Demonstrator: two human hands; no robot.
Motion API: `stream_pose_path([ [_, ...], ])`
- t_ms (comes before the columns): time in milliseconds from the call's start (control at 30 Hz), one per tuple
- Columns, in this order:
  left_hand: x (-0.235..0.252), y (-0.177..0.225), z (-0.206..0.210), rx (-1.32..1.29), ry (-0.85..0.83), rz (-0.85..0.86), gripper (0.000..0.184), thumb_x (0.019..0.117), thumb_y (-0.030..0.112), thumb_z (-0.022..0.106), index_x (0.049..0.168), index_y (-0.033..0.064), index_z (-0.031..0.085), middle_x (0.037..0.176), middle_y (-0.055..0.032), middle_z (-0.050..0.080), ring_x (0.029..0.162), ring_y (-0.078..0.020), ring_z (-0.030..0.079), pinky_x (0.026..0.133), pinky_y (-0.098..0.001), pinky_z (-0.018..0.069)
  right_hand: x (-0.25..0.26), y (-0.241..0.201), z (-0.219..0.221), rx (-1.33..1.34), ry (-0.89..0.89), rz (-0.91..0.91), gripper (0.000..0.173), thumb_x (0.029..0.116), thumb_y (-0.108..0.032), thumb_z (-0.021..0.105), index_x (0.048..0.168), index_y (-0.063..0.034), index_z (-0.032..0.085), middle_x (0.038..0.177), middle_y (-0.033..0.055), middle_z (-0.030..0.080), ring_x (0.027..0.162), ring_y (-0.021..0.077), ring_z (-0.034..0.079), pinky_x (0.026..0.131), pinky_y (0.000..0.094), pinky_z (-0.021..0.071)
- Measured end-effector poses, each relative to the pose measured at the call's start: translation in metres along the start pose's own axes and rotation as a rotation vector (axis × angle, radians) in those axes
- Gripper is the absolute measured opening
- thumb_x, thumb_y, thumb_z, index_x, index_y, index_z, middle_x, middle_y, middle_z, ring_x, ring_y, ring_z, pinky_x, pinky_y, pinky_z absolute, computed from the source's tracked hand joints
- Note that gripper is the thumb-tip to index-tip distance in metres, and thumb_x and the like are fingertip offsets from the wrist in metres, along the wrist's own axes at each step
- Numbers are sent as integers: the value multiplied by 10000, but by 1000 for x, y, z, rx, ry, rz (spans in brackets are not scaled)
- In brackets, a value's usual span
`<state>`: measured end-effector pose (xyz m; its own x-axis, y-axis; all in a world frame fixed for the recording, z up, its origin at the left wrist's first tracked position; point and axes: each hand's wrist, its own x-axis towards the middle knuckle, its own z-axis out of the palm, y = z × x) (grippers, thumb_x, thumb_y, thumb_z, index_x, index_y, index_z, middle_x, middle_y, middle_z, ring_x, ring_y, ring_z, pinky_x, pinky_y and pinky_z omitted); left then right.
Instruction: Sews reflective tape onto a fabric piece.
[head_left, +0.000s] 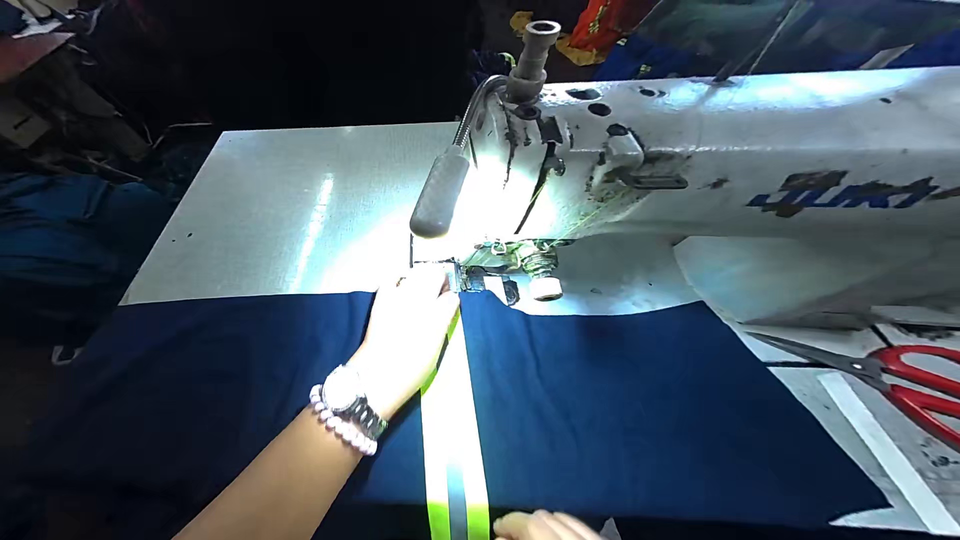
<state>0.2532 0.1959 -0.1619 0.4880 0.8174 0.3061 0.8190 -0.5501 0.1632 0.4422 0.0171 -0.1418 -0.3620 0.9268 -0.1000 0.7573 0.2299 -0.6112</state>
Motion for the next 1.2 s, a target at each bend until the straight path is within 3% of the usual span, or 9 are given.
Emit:
stream_pose_path([
  [33, -6, 4, -2, 27, -22, 7, 204, 895, 72, 698, 1083, 118, 763, 1087, -79, 683, 1034, -266, 652, 879, -481, 515, 8, 1, -5, -44, 115, -80, 242, 1030, -184, 581, 1072, -19, 754, 919, 151, 737, 853, 323, 711, 758, 467, 579],
  [67, -14, 7, -1, 24, -47, 1, 282, 919, 88, 668, 1189, 117, 745, 1138, -76, 690, 1068, -261, 658, 883, -476, 524, 17, 2, -9, -98, 183, -137, 255, 1029, -216, 594, 1137, -53, 758, 1030, 150, 749, 964, 328, 712, 848, 468, 570],
  [133, -29, 5, 3, -30, -82, -26, 334, 1021, 236, 544, 1305, 134, 688, 1300, -41, 670, 1227, -229, 628, 1006, -475, 515, 35, 11, -9, -218, 212, -179, 324, 1033, -307, 592, 1256, -120, 734, 1290, 155, 700, 1234, 369, 641, 1071, 534, 475],
  [167, -33, 2, 5, -66, -95, -36, 375, 1048, 297, 483, 1332, 137, 669, 1362, -23, 646, 1288, -215, 596, 1057, -471, 489, 42, 17, -7, -253, 208, -188, 344, 1029, -330, 588, 1274, -135, 729, 1343, 153, 674, 1285, 390, 605, 1106, 571, 432],
  [233, -36, -1, 7, -110, -117, -45, 424, 1070, 340, 421, 1356, 128, 652, 1427, -14, 610, 1345, -208, 556, 1119, -466, 439, 51, 28, 0, -301, 233, -202, 343, 1025, -362, 581, 1265, -175, 738, 1354, 128, 671, 1291, 383, 599, 1114, 602, 403],
  [433, -22, -8, 11, -151, -125, -15, 420, 1064, 286, 429, 1396, 115, 620, 1477, -28, 568, 1396, -201, 504, 1179, -430, 374, 57, 38, -1, -348, 248, -210, 357, 1039, -382, 548, 1302, -213, 720, 1365, 139, 661, 1282, 373, 603, 1124, 630, 355],
  [733, -22, -6, 13, -159, -116, 17, 426, 1071, 288, 414, 1408, 116, 611, 1483, -22, 563, 1400, -191, 500, 1193, -424, 360, 51, 39, -3, -380, 247, -200, 356, 1037, -375, 563, 1319, -219, 713, 1342, 151, 673, 1264, 391, 611, 1116, 633, 356],
  [933, -21, -7, 16, -154, -69, 7, 419, 1064, 279, 407, 1371, 114, 638, 1449, -19, 592, 1377, -192, 524, 1168, -412, 392, 53, 42, 1, -420, 294, -201, 369, 1050, -426, 498, 1304, -275, 718, 1346, 98, 677, 1274, 338, 608, 1121, 603, 363],
  [1200, -21, -7, 14, -152, -109, -6, 431, 1069, 294, 395, 1392, 121, 621, 1480, -17, 567, 1409, -182, 491, 1191, -411, 361, 53, 44, 2, -420, 304, -207, 373, 1054, -429, 483, 1317, -292, 710, 1355, 86, 673, 1280, 330, 605, 1127, 605, 356],
])
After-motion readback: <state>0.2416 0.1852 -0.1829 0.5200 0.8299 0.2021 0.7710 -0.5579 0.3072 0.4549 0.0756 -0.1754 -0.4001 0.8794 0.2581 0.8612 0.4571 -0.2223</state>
